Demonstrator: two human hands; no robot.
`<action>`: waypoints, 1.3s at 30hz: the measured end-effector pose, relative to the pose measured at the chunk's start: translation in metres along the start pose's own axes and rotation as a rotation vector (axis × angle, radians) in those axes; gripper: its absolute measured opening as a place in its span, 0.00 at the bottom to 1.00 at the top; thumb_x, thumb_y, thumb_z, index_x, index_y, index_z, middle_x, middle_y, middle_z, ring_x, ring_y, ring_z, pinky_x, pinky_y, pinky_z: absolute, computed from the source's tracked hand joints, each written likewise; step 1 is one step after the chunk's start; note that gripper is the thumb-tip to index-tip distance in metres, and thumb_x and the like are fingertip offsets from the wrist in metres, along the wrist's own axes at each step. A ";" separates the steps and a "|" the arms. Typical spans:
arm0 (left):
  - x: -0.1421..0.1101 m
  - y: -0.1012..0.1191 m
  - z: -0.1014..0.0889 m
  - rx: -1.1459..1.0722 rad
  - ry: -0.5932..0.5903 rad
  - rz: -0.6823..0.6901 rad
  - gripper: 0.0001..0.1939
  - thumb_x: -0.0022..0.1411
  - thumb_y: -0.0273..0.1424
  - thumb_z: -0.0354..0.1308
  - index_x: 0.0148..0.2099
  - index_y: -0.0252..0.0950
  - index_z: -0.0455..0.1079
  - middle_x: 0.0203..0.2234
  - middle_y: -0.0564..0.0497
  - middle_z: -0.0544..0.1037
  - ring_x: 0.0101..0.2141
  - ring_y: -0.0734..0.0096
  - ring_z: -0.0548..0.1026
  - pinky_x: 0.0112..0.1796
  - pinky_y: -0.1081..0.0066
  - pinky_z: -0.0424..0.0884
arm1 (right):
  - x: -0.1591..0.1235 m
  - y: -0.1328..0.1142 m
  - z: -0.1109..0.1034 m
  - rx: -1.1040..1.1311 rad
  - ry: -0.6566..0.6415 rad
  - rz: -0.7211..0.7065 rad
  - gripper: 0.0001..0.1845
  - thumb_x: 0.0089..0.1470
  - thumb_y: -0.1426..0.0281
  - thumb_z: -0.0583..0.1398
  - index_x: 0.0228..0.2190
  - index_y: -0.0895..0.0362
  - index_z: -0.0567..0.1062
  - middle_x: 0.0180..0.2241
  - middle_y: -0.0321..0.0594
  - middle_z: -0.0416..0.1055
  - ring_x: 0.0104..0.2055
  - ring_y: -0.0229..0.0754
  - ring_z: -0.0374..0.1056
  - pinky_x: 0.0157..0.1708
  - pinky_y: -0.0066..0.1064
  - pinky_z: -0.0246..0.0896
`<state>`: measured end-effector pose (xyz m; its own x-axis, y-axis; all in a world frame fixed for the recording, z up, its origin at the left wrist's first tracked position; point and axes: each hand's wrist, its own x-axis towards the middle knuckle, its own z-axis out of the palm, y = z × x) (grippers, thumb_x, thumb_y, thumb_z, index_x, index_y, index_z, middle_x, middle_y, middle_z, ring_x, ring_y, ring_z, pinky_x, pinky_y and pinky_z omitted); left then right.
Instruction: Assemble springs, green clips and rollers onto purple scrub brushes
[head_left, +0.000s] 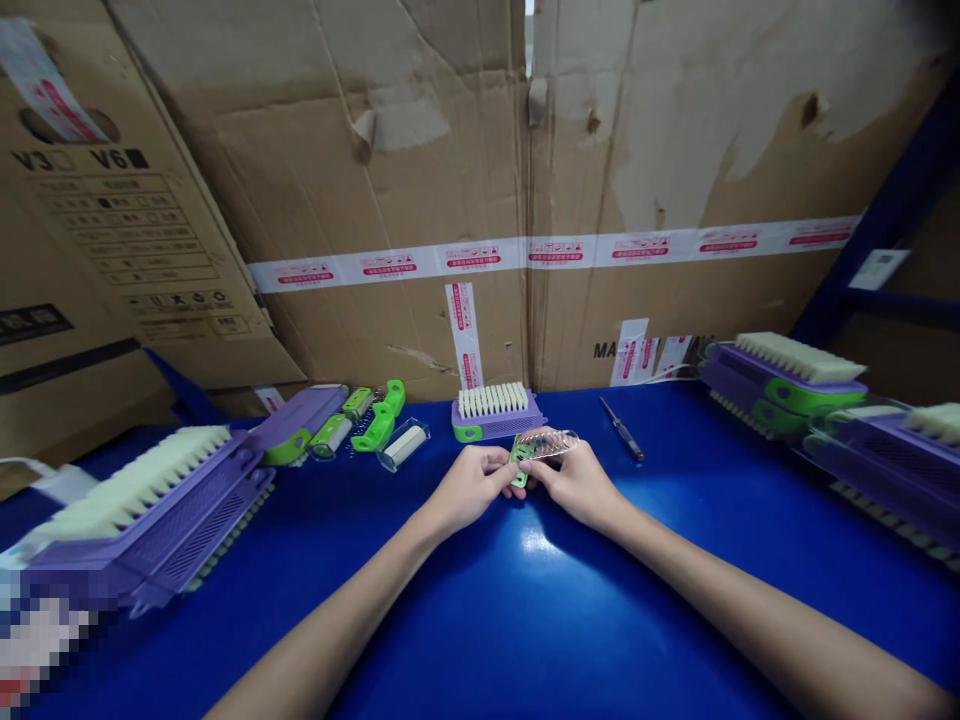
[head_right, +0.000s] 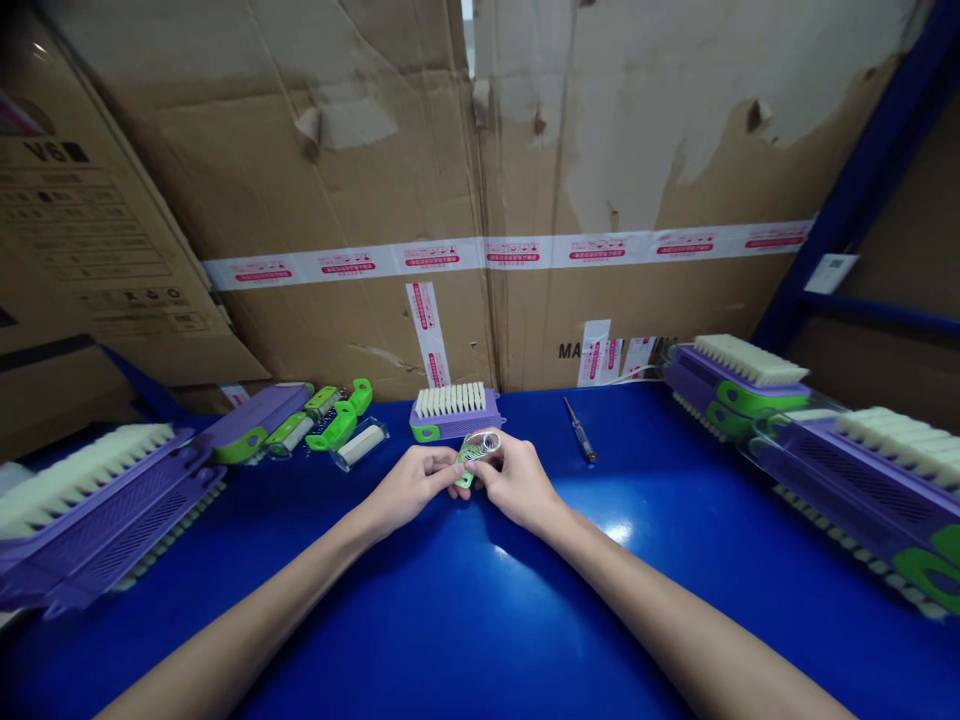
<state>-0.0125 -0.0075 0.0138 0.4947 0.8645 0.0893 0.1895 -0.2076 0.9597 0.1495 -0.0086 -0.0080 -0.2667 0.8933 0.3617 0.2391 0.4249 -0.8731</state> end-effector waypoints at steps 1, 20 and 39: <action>0.000 0.000 0.000 0.007 -0.003 0.000 0.13 0.56 0.37 0.55 0.28 0.31 0.69 0.23 0.48 0.76 0.26 0.71 0.74 0.31 0.72 0.68 | 0.000 0.001 0.001 0.007 0.016 0.004 0.03 0.51 0.70 0.58 0.28 0.56 0.72 0.26 0.37 0.74 0.27 0.39 0.71 0.29 0.30 0.67; -0.002 -0.001 -0.002 0.061 -0.078 -0.016 0.11 0.57 0.34 0.54 0.32 0.30 0.69 0.25 0.46 0.77 0.29 0.69 0.74 0.34 0.70 0.67 | 0.001 0.007 -0.003 0.113 0.038 0.089 0.10 0.45 0.70 0.62 0.33 0.55 0.70 0.23 0.33 0.72 0.23 0.38 0.69 0.25 0.28 0.64; 0.002 -0.006 -0.003 -0.150 0.107 -0.032 0.21 0.54 0.33 0.60 0.49 0.28 0.67 0.27 0.46 0.79 0.28 0.68 0.76 0.34 0.68 0.70 | 0.001 0.005 -0.006 0.058 -0.025 0.022 0.17 0.50 0.72 0.58 0.44 0.59 0.69 0.29 0.39 0.74 0.29 0.39 0.71 0.31 0.31 0.66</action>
<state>-0.0157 -0.0033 0.0088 0.3963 0.9148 0.0780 0.0708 -0.1151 0.9908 0.1563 -0.0046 -0.0095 -0.2852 0.8980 0.3350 0.1910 0.3957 -0.8983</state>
